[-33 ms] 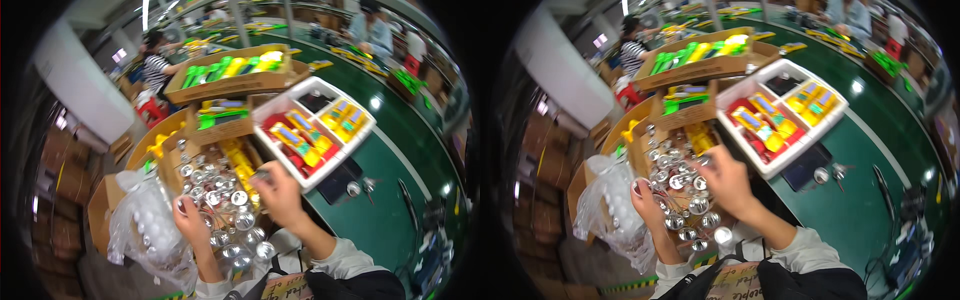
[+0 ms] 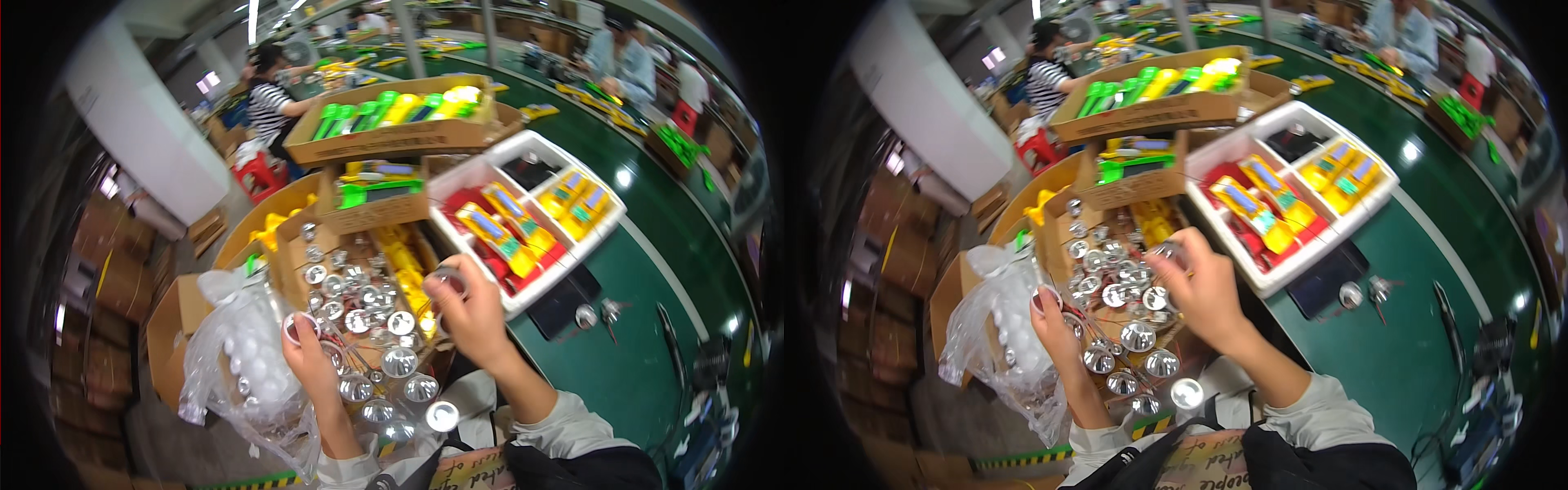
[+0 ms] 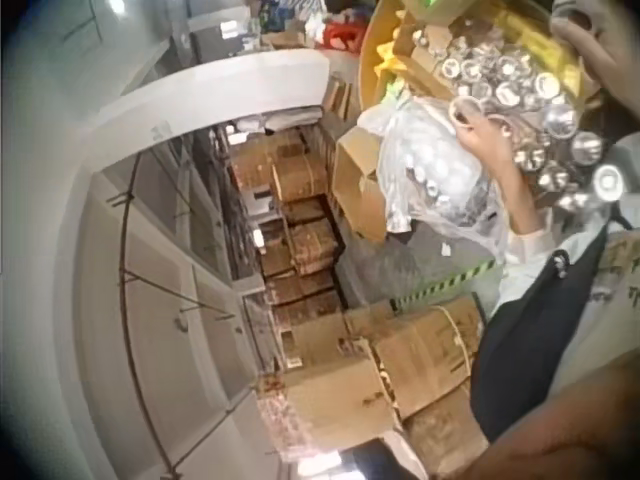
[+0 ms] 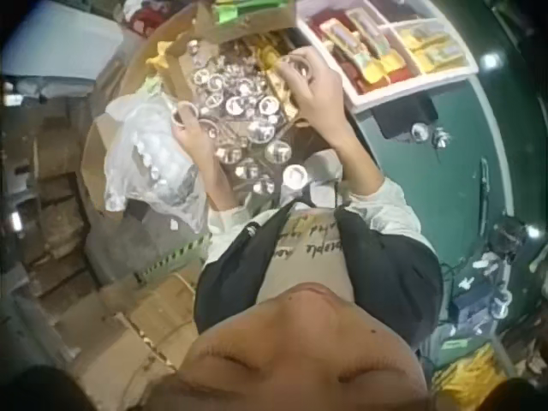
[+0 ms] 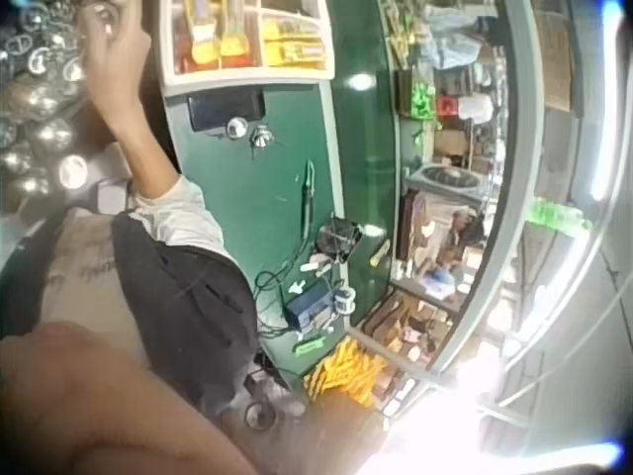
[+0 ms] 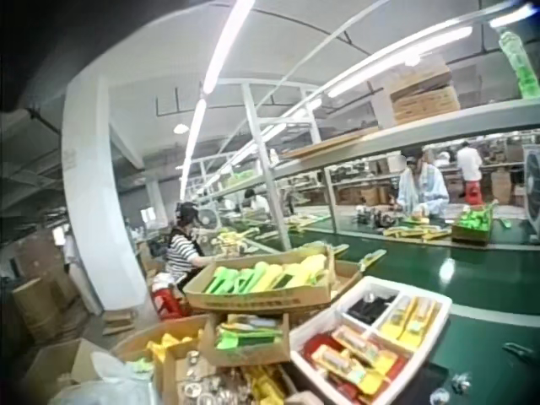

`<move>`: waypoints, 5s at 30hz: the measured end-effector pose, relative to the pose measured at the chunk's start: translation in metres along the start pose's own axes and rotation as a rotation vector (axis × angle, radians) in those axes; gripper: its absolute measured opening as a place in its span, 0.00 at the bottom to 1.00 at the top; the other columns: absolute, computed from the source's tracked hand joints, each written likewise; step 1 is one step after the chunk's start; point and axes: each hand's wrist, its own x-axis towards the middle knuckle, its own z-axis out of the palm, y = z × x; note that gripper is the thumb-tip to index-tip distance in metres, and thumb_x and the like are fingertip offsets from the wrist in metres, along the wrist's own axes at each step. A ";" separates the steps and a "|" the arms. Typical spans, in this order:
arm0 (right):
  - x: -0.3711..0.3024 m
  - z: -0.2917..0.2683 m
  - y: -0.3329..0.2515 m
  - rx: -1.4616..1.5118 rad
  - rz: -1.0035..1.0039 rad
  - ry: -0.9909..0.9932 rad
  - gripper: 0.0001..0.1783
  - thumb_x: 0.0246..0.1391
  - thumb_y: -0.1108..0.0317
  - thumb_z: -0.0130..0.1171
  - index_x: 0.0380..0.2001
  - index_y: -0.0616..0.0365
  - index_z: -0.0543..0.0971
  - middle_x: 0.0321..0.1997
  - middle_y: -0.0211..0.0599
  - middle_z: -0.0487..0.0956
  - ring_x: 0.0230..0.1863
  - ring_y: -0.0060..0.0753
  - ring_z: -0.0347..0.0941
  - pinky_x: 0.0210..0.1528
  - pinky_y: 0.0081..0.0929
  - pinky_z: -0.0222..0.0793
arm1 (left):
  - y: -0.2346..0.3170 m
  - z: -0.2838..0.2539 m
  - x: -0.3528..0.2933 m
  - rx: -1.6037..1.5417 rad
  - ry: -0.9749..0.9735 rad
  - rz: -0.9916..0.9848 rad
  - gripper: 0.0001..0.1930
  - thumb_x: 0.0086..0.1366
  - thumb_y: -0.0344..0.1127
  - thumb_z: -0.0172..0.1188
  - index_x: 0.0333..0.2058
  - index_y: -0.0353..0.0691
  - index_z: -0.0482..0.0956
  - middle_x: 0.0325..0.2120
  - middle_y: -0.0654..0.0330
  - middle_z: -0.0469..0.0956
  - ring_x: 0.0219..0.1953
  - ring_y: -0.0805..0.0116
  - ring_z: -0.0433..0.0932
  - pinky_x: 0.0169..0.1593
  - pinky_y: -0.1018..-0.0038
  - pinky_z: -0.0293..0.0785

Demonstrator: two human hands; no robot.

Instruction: The person solders wires to circuit boards in flashlight casings using a soldering iron and places the casings onto a conveyor belt. They then unpack and separate flashlight reflectors from plastic runners before soldering more flashlight assemblies.

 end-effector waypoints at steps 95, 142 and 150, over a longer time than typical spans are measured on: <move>0.036 0.078 0.026 -0.001 -0.268 -0.248 0.04 0.39 0.75 0.62 0.23 0.64 0.79 0.17 0.33 0.74 0.21 0.22 0.67 0.26 0.18 0.61 | -0.031 0.020 -0.025 0.126 -0.129 -0.160 0.20 0.67 0.43 0.37 0.38 0.30 0.71 0.22 0.58 0.74 0.22 0.73 0.71 0.28 0.76 0.66; 0.092 0.012 0.030 0.433 -0.107 -0.187 0.05 0.53 0.71 0.50 0.33 0.60 0.69 0.26 0.30 0.73 0.22 0.14 0.68 0.24 0.11 0.64 | -0.044 -0.007 -0.003 0.769 -0.183 0.039 0.17 0.63 0.36 0.47 0.48 0.33 0.68 0.40 0.53 0.73 0.40 0.64 0.72 0.41 0.73 0.69; 0.103 0.032 0.070 -0.540 -0.282 -0.558 0.20 0.44 0.60 0.60 0.36 0.65 0.73 0.29 0.50 0.76 0.30 0.36 0.75 0.34 0.27 0.69 | -0.014 0.023 -0.022 0.340 0.088 0.281 0.19 0.63 0.31 0.43 0.52 0.31 0.60 0.51 0.52 0.62 0.54 0.63 0.61 0.55 0.68 0.57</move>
